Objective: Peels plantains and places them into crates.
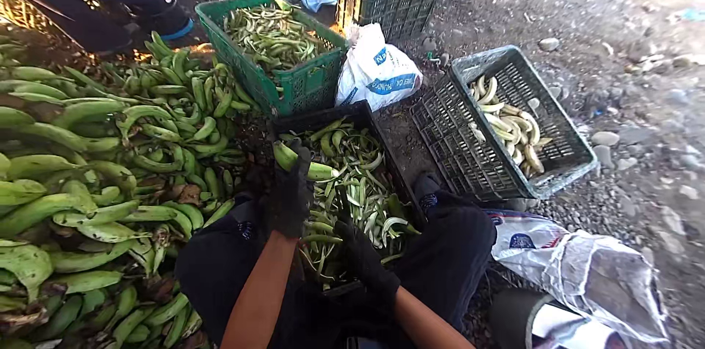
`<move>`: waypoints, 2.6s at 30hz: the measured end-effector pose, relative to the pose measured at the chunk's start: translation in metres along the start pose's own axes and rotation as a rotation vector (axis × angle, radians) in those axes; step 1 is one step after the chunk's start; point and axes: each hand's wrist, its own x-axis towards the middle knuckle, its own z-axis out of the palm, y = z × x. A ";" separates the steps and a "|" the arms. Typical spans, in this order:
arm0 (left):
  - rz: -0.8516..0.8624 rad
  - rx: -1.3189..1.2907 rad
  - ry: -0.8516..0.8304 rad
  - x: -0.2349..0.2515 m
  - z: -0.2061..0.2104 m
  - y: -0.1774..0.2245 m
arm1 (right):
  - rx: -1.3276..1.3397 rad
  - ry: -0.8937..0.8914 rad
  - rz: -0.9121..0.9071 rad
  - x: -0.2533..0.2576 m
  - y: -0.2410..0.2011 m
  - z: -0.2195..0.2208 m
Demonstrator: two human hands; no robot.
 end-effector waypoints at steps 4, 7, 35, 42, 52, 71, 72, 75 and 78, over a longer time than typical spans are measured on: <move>0.013 0.101 -0.033 0.004 -0.009 0.002 | 0.081 -0.110 -0.085 -0.007 -0.013 -0.011; 0.060 0.065 -0.168 0.005 -0.014 0.000 | 0.175 -0.162 -0.128 -0.002 -0.043 -0.021; -0.044 0.086 -0.202 -0.019 -0.016 0.007 | -0.866 0.183 -0.434 0.013 -0.059 -0.042; -0.125 0.202 -0.214 -0.023 -0.005 0.014 | -0.763 0.476 -0.427 0.027 -0.064 -0.028; -0.121 0.012 -0.159 -0.022 -0.014 0.014 | -0.711 0.523 -0.364 0.041 -0.103 -0.038; -0.345 0.021 -0.389 -0.031 -0.011 0.015 | -0.756 0.649 -0.410 0.067 -0.088 -0.038; -0.366 0.081 -0.410 -0.037 -0.011 0.017 | -0.700 0.613 -0.333 0.068 -0.087 -0.049; -0.272 0.130 -0.374 -0.039 -0.013 0.017 | -0.610 0.595 -0.326 0.065 -0.088 -0.082; -0.161 0.037 -0.235 -0.016 -0.024 0.004 | -0.726 0.538 -0.325 0.048 -0.092 -0.067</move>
